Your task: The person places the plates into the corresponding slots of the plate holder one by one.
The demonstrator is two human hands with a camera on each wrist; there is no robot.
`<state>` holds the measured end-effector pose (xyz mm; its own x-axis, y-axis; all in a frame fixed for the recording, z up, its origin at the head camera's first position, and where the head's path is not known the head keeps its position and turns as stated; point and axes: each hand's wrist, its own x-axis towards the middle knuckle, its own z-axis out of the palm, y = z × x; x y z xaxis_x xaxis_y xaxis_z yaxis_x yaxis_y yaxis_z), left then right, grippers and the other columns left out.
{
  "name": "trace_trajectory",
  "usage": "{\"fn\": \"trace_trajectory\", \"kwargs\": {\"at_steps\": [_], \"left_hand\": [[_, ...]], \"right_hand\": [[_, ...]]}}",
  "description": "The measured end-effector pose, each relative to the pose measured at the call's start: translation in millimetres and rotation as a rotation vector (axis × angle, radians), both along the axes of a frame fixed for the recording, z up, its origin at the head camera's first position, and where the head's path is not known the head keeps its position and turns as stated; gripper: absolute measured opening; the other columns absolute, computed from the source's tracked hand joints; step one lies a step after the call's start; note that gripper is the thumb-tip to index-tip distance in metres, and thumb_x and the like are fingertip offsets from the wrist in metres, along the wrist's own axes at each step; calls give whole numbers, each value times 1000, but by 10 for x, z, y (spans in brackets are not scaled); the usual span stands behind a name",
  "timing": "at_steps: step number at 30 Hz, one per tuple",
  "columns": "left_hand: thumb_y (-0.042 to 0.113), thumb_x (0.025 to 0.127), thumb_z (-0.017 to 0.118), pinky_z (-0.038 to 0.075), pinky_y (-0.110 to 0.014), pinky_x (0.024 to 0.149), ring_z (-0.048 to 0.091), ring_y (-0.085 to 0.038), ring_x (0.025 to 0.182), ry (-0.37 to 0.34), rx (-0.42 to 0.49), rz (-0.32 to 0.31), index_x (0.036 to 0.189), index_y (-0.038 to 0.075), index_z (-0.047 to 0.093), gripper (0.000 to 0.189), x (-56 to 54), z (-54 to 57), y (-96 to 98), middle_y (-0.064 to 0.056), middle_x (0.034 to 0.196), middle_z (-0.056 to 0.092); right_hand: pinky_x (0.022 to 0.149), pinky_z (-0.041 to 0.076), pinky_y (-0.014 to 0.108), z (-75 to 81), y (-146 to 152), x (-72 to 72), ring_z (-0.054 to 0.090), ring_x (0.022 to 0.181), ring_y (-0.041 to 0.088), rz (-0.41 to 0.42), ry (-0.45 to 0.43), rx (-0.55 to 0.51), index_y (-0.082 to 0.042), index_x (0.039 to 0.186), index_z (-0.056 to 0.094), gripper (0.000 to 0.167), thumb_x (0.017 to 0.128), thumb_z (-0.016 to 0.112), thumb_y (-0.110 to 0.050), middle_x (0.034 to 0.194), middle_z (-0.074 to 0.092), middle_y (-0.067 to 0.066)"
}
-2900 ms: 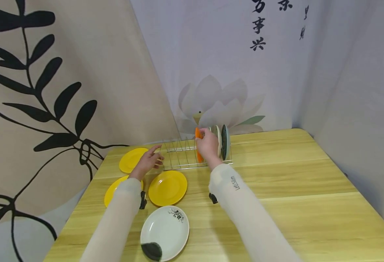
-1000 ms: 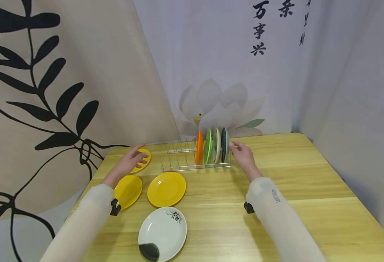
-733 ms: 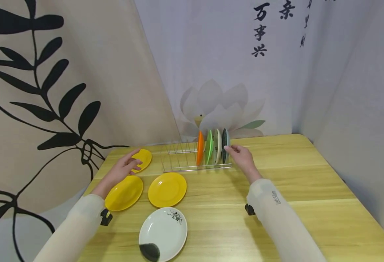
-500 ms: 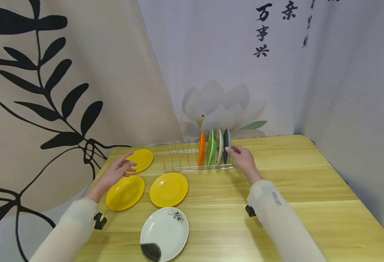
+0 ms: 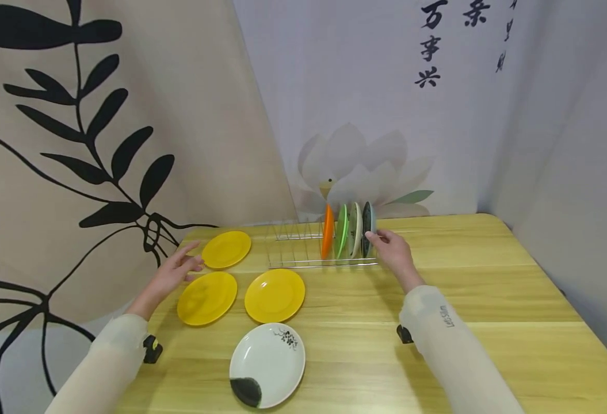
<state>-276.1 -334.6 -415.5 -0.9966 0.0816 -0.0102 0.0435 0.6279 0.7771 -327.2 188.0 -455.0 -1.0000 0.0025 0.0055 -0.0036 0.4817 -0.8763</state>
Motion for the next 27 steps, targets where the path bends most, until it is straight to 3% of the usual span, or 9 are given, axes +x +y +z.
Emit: {"fn": "trace_trajectory", "kwargs": {"at_steps": [5,12,20,27], "left_hand": [[45,102,51,50,-47,92,55,-37,118,-12,-45,10,157,9,26,70,110,-120,-171,-25,133,55],[41,101,56,45,-52,97,54,-37,117,-9,-147,20,152,0,34,69,352,-298,-339,-24,129,58],[36,100,59,50,-45,91,52,-36,118,-47,-130,53,150,1,37,64,537,-512,-440,-22,129,54],[31,96,67,48,-51,96,50,-41,123,-18,-135,48,148,0,40,67,644,-615,-474,-26,136,50]], "right_hand": [[104,40,56,0,2,1,48,127,43,5,7,4,-1,152,36,75,101,46,-55,142,48,27],[104,39,56,25,-21,17,45,131,43,15,-4,-35,-4,153,34,73,101,50,-52,145,45,27],[104,39,57,50,15,50,44,131,44,22,-4,-21,-3,154,32,75,101,49,-52,146,44,29],[104,39,58,30,19,42,44,131,44,38,-12,-26,-4,155,30,78,100,48,-55,146,42,29]]}}
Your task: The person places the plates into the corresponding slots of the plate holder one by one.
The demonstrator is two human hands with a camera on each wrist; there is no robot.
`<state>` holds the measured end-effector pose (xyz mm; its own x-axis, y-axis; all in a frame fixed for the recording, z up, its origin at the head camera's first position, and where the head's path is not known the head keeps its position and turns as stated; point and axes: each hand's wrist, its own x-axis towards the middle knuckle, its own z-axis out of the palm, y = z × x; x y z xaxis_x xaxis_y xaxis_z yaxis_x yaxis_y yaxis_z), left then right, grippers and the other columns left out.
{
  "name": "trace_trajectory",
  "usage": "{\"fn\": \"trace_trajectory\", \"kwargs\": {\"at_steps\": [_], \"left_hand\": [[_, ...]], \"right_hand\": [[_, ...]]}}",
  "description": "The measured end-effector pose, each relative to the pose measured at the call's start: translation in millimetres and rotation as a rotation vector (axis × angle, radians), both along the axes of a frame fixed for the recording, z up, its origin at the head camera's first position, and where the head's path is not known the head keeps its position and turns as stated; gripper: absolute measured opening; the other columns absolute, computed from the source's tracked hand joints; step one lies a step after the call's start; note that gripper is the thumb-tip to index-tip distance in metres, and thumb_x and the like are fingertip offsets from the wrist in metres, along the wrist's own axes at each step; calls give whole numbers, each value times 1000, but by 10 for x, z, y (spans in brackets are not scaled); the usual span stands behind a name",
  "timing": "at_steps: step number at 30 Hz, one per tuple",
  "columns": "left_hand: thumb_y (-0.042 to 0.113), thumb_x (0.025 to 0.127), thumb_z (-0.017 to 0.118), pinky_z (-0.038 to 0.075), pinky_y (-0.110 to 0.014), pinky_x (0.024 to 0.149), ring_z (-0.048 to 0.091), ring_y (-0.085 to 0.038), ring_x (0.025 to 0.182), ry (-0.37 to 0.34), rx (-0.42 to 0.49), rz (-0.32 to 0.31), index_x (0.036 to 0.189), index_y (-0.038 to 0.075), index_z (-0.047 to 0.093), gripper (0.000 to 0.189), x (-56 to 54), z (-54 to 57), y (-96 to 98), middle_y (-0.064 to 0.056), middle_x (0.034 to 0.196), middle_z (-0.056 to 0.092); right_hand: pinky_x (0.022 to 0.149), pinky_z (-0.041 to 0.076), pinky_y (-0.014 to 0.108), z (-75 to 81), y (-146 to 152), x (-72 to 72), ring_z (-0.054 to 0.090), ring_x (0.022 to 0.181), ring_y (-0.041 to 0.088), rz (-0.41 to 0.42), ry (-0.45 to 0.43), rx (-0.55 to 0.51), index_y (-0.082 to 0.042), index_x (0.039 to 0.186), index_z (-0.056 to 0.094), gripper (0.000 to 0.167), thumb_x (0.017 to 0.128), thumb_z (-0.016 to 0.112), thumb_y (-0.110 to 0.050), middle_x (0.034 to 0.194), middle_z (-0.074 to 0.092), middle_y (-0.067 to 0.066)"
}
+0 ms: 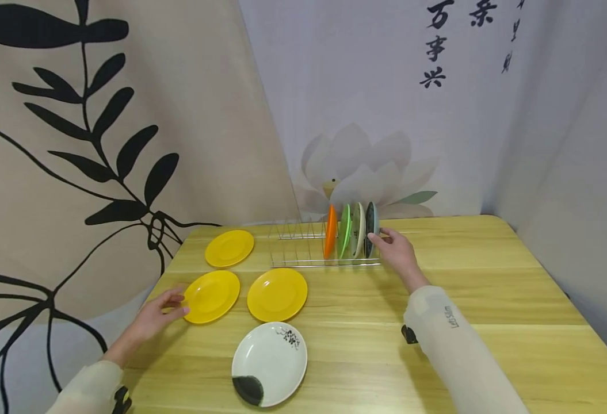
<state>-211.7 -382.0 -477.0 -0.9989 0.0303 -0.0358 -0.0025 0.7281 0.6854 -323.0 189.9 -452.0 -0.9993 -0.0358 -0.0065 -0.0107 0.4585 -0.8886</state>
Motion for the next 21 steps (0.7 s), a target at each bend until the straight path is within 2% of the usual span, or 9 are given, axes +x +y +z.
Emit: {"fn": "trace_trajectory", "kwargs": {"at_steps": [6,12,17,21], "left_hand": [[30,93,72,45,-54,98,49,-39,124,-26,-2,28,149,2,40,70,35,-45,-7,-25,140,46],[35,90,74,46,-55,97,48,-42,125,-50,-30,27,148,4,42,73,56,-79,-5,-25,143,45],[30,89,76,45,-56,98,44,-43,129,36,-42,-29,145,4,47,68,106,-53,87,-24,144,43],[26,87,78,44,-56,97,45,-40,127,120,-43,-88,141,6,53,63,155,21,276,-18,141,49]], "right_hand": [[102,42,56,15,-6,-7,47,128,44,0,8,4,-2,154,31,77,100,48,-54,145,43,30],[100,43,55,37,-17,0,49,127,44,-1,9,3,-2,153,33,76,100,49,-53,144,45,30],[101,43,55,41,-25,8,48,128,44,3,3,-14,-2,154,32,76,100,49,-52,145,44,30],[101,43,55,29,-10,8,48,128,44,4,-1,-23,-2,154,31,75,101,49,-52,146,42,30]]}}
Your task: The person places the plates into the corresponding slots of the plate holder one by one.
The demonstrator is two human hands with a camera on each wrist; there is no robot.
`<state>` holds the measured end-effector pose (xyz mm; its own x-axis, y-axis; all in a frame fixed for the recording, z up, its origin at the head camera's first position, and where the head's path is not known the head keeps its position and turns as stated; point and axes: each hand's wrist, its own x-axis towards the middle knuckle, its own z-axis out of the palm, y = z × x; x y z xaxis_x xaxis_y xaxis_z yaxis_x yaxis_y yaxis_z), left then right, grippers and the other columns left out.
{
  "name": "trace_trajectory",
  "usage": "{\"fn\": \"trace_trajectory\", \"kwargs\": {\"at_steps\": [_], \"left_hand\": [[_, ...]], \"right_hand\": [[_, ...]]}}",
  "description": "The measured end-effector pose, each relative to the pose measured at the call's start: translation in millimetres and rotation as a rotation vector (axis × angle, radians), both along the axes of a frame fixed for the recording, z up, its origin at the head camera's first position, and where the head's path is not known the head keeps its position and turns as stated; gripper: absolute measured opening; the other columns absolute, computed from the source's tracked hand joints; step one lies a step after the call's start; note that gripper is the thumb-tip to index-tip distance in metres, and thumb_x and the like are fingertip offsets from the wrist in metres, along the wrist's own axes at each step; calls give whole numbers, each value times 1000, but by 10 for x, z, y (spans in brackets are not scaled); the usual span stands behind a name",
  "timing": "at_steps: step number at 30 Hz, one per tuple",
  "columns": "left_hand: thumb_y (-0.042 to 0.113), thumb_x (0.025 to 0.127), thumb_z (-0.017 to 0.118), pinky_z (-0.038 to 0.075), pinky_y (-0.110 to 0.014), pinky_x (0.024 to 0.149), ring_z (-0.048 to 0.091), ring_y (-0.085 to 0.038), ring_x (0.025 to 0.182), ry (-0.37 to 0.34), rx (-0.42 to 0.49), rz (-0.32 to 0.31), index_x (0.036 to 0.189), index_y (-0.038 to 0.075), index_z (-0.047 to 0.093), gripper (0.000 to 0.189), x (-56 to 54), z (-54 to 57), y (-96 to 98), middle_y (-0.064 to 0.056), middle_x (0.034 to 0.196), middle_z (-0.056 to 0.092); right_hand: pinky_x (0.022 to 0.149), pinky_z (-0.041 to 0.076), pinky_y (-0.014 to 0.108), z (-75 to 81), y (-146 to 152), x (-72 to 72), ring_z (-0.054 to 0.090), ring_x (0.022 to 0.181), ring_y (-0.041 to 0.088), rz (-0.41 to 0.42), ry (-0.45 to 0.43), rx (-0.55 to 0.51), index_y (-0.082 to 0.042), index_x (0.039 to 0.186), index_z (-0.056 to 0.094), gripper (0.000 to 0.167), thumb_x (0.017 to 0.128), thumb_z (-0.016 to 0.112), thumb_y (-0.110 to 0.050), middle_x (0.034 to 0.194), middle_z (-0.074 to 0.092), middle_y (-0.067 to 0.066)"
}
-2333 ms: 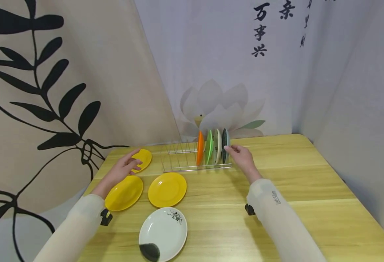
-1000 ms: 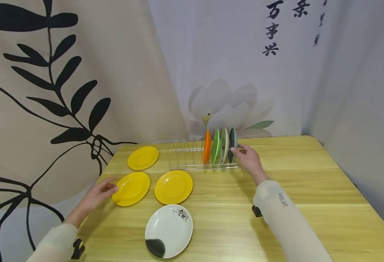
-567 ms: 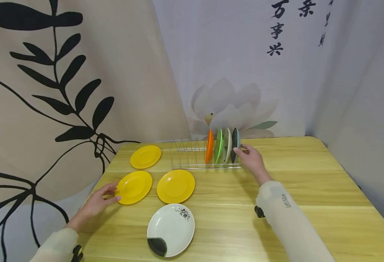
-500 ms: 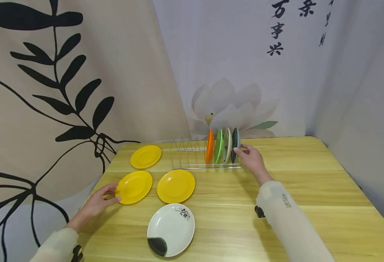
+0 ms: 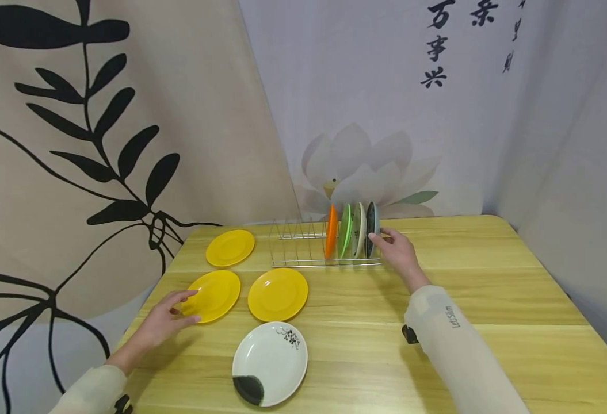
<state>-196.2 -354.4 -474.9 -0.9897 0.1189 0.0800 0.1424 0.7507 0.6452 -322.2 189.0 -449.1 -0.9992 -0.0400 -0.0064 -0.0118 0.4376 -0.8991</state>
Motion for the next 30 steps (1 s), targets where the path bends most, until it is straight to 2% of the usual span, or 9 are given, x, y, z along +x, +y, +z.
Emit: {"fn": "trace_trajectory", "kwargs": {"at_steps": [4,7,12,16,23,30], "left_hand": [[23,84,81,45,-53,94,50,-36,122,4,5,-113,139,7,55,63,74,55,245,-13,137,54],[26,83,82,43,-55,98,50,-33,123,-50,16,-198,139,9,55,65,143,51,398,-9,137,53],[38,80,82,37,-58,105,48,-32,128,-129,-1,-324,140,12,55,71,273,-22,542,-5,140,51],[47,76,82,34,-59,107,46,-30,130,-133,-31,-406,139,14,55,76,355,-89,619,-5,141,51],[50,75,82,35,-59,106,45,-27,130,-151,-59,-473,139,27,55,74,414,-140,719,-1,142,50],[54,73,81,36,-58,106,43,-29,131,-143,-96,-492,141,26,55,78,399,-180,761,-4,144,49]], "right_hand": [[101,42,56,-11,5,-10,48,128,45,0,2,2,-2,154,30,75,101,49,-51,146,42,30],[101,43,56,-15,2,-16,48,128,45,0,5,0,-2,154,31,74,101,49,-51,146,42,30],[100,44,55,-10,-14,-15,48,127,45,4,7,-4,-2,154,32,74,101,49,-51,146,42,30],[100,44,55,-5,-19,-5,49,127,45,-1,-1,2,-2,154,32,74,101,48,-52,145,43,30],[100,44,55,-1,-7,4,49,127,45,1,1,-5,-3,154,31,73,102,49,-50,146,43,30],[100,45,55,-3,3,-8,49,127,45,2,-1,3,-3,154,32,73,101,49,-50,146,43,30]]}}
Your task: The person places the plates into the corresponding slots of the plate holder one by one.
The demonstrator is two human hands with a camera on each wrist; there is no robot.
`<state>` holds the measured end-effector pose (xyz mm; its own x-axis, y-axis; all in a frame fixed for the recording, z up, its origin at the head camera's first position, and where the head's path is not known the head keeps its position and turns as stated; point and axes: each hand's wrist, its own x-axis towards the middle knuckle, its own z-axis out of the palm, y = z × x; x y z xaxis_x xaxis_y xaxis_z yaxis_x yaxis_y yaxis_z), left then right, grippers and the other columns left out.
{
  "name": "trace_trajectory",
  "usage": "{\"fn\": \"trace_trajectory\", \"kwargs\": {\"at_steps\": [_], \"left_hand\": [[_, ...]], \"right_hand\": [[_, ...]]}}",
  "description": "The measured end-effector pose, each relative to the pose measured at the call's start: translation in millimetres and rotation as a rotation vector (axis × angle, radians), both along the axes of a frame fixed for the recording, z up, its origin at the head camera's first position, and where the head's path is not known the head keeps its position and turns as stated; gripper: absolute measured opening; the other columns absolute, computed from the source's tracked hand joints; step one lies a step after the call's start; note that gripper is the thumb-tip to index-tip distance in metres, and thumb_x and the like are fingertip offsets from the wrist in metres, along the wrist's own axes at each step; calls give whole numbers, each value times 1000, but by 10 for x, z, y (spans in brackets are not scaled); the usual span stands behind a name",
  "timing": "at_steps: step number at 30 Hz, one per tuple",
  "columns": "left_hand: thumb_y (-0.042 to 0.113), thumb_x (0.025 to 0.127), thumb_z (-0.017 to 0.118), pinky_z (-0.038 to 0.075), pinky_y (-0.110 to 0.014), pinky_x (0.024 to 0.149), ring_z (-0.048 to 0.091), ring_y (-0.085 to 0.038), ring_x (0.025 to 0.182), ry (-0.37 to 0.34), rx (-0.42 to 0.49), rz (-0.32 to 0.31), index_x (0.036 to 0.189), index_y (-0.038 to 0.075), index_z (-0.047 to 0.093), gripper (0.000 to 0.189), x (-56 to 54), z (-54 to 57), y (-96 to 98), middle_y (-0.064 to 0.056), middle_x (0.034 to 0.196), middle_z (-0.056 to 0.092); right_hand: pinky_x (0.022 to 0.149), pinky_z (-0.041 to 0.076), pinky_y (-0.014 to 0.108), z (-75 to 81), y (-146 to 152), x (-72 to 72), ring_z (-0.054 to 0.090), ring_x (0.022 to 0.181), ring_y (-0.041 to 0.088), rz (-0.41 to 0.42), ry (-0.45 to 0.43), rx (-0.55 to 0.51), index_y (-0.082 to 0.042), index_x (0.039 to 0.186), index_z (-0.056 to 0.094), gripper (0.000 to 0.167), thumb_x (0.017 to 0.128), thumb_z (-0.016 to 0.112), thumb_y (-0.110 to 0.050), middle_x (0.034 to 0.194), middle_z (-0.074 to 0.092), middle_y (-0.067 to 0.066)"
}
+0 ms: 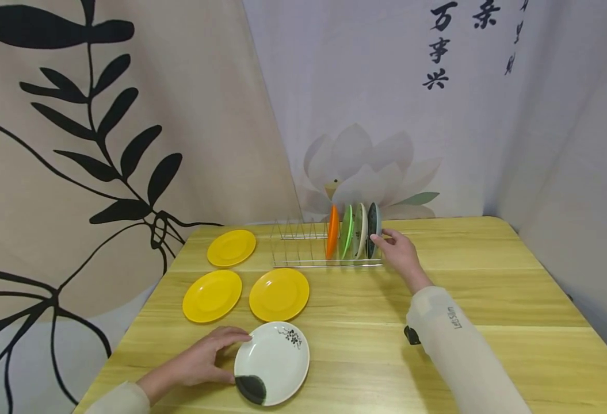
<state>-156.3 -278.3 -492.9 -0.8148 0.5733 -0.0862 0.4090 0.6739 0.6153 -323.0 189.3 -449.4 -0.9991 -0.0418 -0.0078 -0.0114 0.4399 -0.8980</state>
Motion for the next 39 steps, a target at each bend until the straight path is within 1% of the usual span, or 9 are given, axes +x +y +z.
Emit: {"fn": "trace_trajectory", "kwargs": {"at_steps": [4,9,16,22,27,29,33,35,39], "left_hand": [[58,73,80,36,-58,106,44,-29,131,8,-26,-4,140,24,56,78,-11,-6,17,-3,144,49],[59,75,78,37,-55,107,45,-26,130,42,-55,-12,138,22,59,75,-15,0,35,1,143,50],[57,77,77,39,-50,106,49,-23,128,107,-50,-39,132,16,64,69,-12,-2,69,1,140,53],[49,78,80,41,-49,104,50,-24,126,166,-31,-49,128,18,66,61,-18,-39,78,-1,138,54],[50,79,78,44,-47,101,53,-23,122,240,-9,-68,118,20,70,50,-25,-64,92,-1,135,57],[52,79,77,44,-46,102,54,-23,122,236,-2,-64,117,21,70,49,-19,-52,93,-1,135,57],[53,77,78,42,-47,104,53,-23,124,158,25,-25,116,24,71,48,4,23,109,1,138,55],[54,77,78,42,-46,104,53,-22,124,132,35,-4,114,27,71,46,12,65,123,3,140,53],[53,76,79,44,-43,103,54,-22,122,134,64,2,109,29,71,42,10,121,150,2,141,52]], "right_hand": [[100,44,55,-5,2,4,49,127,45,3,-1,0,-3,154,31,74,101,49,-51,146,42,30],[101,43,55,-3,5,10,48,128,45,2,-5,-8,-4,155,30,75,101,48,-52,147,41,29],[100,44,54,3,5,18,48,128,44,4,-9,-7,-5,155,31,74,101,49,-52,147,42,29],[101,43,56,0,6,23,47,128,45,7,-9,-8,-5,155,31,74,101,48,-52,147,41,29],[101,43,56,-4,11,27,47,128,45,8,-10,-14,-5,155,31,76,100,48,-54,147,42,29],[101,43,56,-6,9,27,48,127,45,8,-10,-18,-5,155,31,76,100,49,-54,146,42,29],[101,43,56,-3,3,30,49,127,45,10,-10,-27,-5,155,31,75,100,49,-53,146,43,29],[101,43,56,-3,3,27,49,127,45,11,-11,-27,-5,155,31,75,100,49,-52,145,43,29],[100,44,55,-14,4,22,49,127,44,6,-16,-18,-5,155,31,72,102,49,-50,146,43,28]]}}
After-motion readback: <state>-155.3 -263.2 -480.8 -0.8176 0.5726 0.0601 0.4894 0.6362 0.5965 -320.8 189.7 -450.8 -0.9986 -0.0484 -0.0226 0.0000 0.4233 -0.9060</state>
